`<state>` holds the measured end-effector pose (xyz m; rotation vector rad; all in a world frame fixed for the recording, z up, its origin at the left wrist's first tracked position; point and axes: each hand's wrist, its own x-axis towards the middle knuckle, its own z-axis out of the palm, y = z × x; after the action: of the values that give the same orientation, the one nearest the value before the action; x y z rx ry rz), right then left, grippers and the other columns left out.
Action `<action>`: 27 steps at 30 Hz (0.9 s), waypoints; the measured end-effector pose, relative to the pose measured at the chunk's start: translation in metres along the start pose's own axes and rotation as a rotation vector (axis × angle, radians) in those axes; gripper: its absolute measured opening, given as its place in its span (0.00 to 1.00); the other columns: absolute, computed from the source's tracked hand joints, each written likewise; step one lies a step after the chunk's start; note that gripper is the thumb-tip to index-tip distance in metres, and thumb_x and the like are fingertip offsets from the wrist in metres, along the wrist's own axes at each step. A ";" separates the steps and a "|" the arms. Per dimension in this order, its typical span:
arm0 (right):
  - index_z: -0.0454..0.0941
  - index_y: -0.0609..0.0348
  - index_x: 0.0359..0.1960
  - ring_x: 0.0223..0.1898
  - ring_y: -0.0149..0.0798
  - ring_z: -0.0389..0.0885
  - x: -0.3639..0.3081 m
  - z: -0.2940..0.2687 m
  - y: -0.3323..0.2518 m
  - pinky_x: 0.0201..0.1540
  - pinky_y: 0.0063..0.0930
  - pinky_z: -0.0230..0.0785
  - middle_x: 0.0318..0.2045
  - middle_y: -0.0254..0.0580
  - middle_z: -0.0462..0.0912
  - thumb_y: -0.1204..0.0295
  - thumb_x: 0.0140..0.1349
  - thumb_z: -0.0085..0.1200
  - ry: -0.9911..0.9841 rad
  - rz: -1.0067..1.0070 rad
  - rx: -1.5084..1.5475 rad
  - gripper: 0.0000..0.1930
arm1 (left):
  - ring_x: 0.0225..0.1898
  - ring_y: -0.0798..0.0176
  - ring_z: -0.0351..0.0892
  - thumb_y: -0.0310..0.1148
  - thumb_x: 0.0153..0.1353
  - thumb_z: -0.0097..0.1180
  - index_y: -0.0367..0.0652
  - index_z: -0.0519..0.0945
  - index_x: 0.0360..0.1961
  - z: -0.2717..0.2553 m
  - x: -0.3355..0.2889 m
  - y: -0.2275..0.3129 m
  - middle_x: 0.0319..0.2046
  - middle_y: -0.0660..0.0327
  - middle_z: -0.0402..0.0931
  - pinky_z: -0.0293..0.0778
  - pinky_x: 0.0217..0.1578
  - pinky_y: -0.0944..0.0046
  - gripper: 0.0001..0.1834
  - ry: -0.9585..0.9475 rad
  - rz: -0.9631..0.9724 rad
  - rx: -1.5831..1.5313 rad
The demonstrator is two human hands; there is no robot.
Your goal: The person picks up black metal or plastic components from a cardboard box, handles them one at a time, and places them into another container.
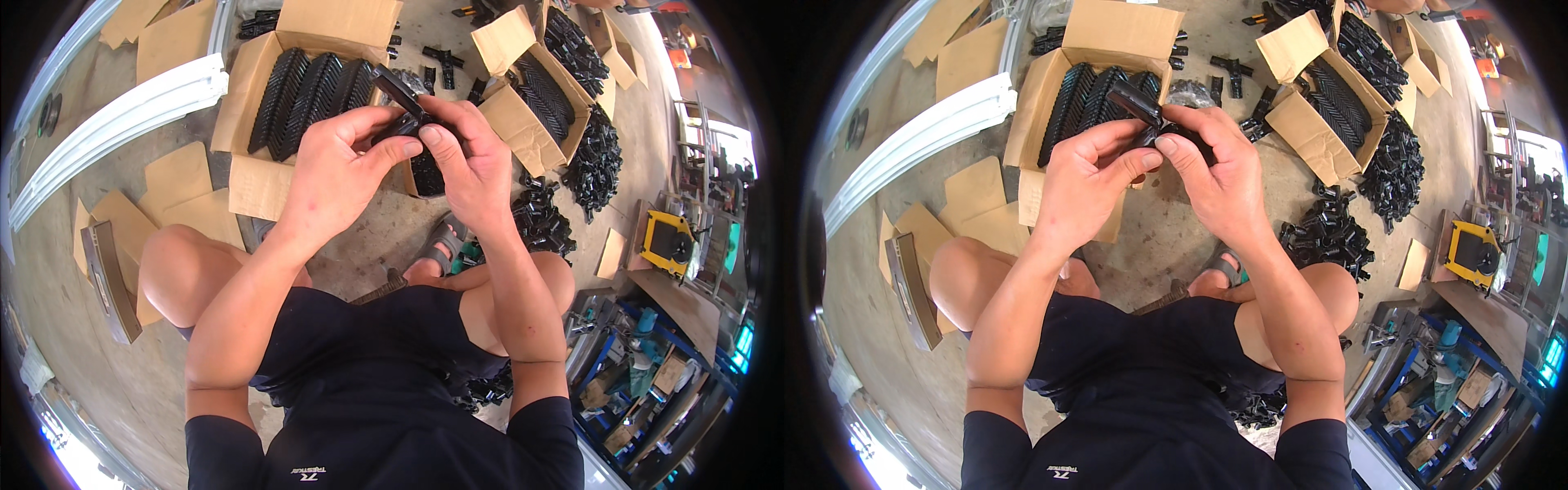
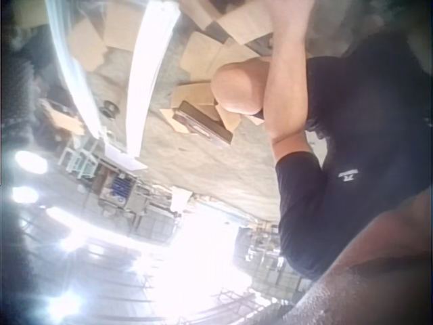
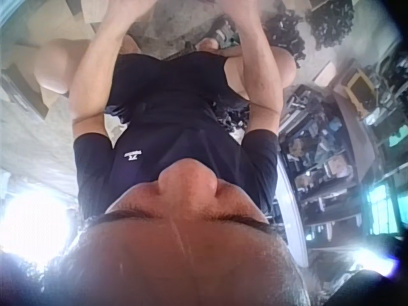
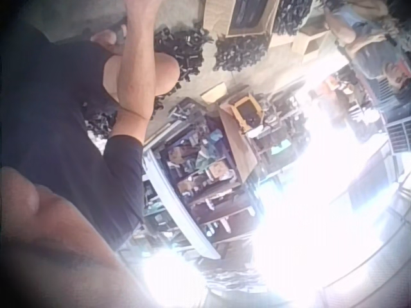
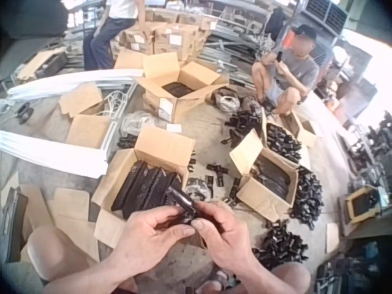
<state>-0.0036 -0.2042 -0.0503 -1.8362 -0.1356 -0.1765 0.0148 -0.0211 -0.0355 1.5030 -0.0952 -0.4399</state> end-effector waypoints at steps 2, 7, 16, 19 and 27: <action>0.81 0.65 0.52 0.39 0.34 0.78 -0.001 0.001 0.001 0.45 0.27 0.71 0.36 0.41 0.80 0.70 0.68 0.61 0.000 0.031 -0.013 0.15 | 0.38 0.74 0.81 0.26 0.65 0.66 0.29 0.80 0.55 0.001 0.000 -0.005 0.40 0.59 0.86 0.78 0.40 0.71 0.19 0.011 0.004 -0.054; 0.81 0.65 0.52 0.40 0.30 0.78 -0.004 0.005 -0.001 0.45 0.25 0.71 0.38 0.39 0.82 0.70 0.69 0.61 0.004 0.186 0.127 0.15 | 0.38 0.72 0.82 0.26 0.66 0.65 0.30 0.80 0.56 -0.003 0.002 -0.008 0.41 0.59 0.86 0.78 0.41 0.70 0.19 -0.016 -0.044 -0.100; 0.81 0.65 0.53 0.40 0.30 0.79 -0.001 0.005 0.002 0.45 0.27 0.73 0.39 0.39 0.82 0.71 0.69 0.61 0.012 0.046 0.055 0.15 | 0.42 0.70 0.83 0.23 0.66 0.63 0.30 0.79 0.58 -0.007 0.002 0.001 0.44 0.57 0.85 0.82 0.44 0.67 0.20 -0.077 -0.022 -0.120; 0.81 0.64 0.55 0.40 0.30 0.79 0.000 -0.001 -0.006 0.46 0.27 0.73 0.40 0.38 0.83 0.68 0.71 0.58 -0.032 0.158 0.149 0.15 | 0.43 0.68 0.84 0.22 0.67 0.61 0.30 0.78 0.60 -0.009 0.000 0.000 0.45 0.56 0.85 0.82 0.45 0.67 0.21 -0.075 0.001 -0.127; 0.84 0.62 0.46 0.39 0.43 0.85 0.018 -0.053 0.109 0.45 0.36 0.77 0.41 0.47 0.88 0.59 0.70 0.57 0.014 0.443 -0.303 0.17 | 0.42 0.67 0.84 0.21 0.66 0.61 0.32 0.72 0.61 -0.007 0.001 0.001 0.45 0.53 0.85 0.81 0.45 0.67 0.23 0.049 -0.013 -0.222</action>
<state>0.0316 -0.2848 -0.1355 -2.1153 0.3240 0.1072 0.0181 -0.0148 -0.0357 1.2958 0.0022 -0.4106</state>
